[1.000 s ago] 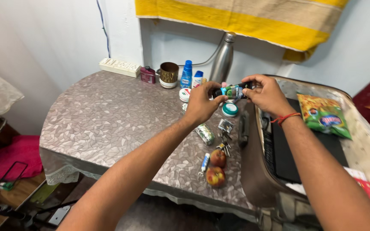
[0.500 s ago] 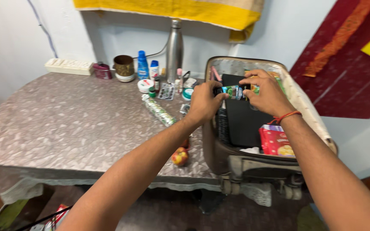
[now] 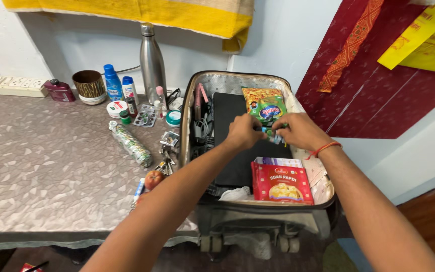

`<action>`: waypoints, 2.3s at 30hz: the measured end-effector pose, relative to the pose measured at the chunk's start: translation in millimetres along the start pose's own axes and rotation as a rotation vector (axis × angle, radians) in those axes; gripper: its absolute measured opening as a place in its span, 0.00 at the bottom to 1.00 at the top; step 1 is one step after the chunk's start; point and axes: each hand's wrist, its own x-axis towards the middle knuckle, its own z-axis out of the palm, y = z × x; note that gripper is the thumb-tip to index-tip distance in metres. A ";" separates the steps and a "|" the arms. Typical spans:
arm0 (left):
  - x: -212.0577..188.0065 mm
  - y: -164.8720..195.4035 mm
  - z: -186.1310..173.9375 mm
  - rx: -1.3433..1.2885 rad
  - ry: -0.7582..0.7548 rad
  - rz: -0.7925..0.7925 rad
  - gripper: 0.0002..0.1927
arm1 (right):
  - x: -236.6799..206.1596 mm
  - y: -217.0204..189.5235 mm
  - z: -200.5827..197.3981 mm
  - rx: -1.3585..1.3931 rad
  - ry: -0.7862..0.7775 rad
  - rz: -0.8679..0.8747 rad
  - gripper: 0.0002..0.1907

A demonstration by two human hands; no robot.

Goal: The person packs an open suitcase on a table, placing snack packets, a laptop, medicine blister packs, bottles, and apples into it one at a time and arranging them inside. They pick items from the tabletop, position them in the suitcase compartments, and continue until most items are packed.

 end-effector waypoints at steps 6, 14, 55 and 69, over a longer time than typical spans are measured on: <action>21.6 -16.4 57.3 0.008 -0.093 -0.072 0.21 | 7.7 48.6 19.9 -0.069 -0.178 -0.010 0.13; 27.6 -33.3 76.7 0.044 -0.241 0.008 0.19 | 22.3 62.4 37.3 -0.210 -0.349 0.011 0.11; -199.5 -182.5 -311.4 -0.259 0.619 -0.149 0.14 | 116.7 -295.8 82.9 0.093 0.030 -0.394 0.14; -240.3 -268.6 -385.5 -0.220 0.740 -0.265 0.16 | 196.8 -389.7 160.1 0.184 -0.098 -0.413 0.15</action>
